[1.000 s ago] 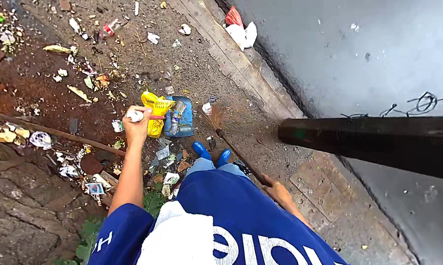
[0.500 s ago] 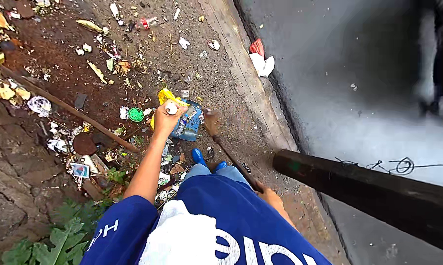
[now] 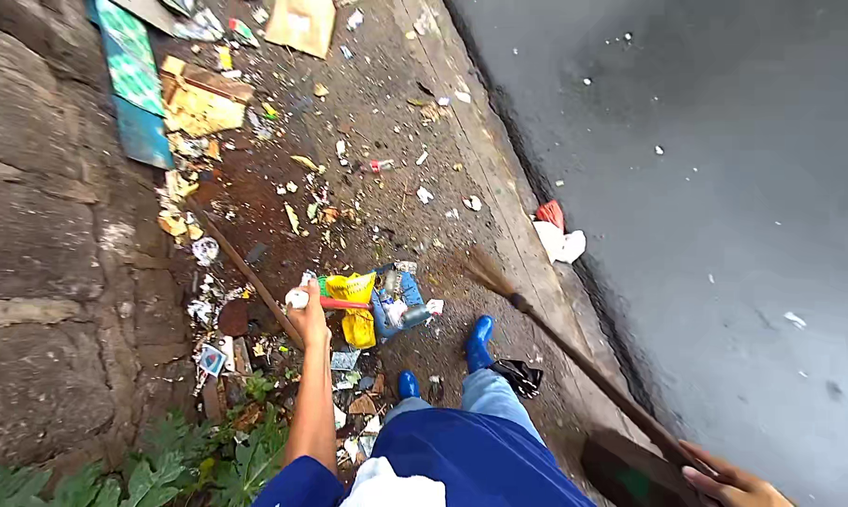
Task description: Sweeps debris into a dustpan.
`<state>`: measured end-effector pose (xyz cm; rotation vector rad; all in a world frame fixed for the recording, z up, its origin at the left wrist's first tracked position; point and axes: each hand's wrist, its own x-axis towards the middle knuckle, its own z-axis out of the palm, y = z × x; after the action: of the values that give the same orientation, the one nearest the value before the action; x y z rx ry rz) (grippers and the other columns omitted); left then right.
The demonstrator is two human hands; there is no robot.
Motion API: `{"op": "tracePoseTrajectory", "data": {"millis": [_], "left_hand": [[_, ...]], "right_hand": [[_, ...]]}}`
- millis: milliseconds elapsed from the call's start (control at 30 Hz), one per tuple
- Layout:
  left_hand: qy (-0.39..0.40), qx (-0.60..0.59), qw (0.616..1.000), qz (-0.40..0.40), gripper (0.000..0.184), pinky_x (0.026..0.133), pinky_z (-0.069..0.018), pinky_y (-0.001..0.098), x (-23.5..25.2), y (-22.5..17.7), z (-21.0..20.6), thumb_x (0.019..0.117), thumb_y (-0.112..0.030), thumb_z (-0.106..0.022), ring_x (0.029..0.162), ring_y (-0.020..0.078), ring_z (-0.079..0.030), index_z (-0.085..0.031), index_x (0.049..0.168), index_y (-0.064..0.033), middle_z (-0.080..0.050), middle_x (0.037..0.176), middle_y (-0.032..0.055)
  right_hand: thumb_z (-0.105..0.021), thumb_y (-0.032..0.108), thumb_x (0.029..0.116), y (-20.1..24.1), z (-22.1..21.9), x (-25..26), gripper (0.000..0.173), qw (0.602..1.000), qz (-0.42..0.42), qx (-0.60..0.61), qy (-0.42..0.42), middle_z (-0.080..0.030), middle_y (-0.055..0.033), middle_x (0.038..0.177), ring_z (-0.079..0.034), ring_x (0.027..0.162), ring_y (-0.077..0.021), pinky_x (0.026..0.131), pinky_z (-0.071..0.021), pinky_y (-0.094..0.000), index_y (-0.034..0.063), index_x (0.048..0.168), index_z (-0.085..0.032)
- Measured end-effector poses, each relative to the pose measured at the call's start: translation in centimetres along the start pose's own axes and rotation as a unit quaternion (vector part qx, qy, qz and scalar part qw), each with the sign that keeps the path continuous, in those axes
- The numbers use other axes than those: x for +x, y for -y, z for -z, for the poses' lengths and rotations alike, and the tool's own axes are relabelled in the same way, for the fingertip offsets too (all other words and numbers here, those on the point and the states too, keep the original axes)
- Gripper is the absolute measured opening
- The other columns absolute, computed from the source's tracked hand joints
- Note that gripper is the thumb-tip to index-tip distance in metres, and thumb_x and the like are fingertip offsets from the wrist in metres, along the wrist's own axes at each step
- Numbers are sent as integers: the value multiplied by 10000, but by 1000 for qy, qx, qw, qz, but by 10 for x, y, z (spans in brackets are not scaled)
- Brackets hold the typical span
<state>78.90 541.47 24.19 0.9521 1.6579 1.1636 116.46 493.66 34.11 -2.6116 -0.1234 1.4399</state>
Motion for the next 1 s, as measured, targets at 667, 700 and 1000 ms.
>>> {"op": "tracePoseTrajectory", "data": {"millis": [667, 700, 1000], "left_hand": [[-237, 15, 971, 41, 447, 825, -566, 404, -42, 17, -106, 969, -299, -722, 974, 204, -641, -577, 1294, -28, -639, 1112, 124], [-242, 5, 969, 49, 481, 847, -569, 415, -48, 17, -101, 973, -269, -721, 1016, 225, -640, -541, 1342, -19, -626, 1174, 148], [-264, -6, 961, 75, 559, 981, -522, 397, -62, 12, -72, 997, -157, -666, 1228, 227, -565, -429, 1476, 8, -522, 1426, 177]], "right_hand": [[-528, 273, 1071, 171, 177, 229, 501, 969, 39, -212, -117, -651, -324, 1292, -637, 1132, -554, 916, -445, -763, 209, 1566, -480], [-540, 280, 1059, 183, 162, 242, 480, 970, 35, -217, -106, -646, -323, 1303, -616, 1180, -560, 942, -431, -771, 197, 1532, -523], [-544, 254, 1086, 287, 155, 267, 463, 990, 122, -46, 60, -669, -117, 967, -489, 578, -140, 525, -423, -326, 191, 1543, -500]]}}
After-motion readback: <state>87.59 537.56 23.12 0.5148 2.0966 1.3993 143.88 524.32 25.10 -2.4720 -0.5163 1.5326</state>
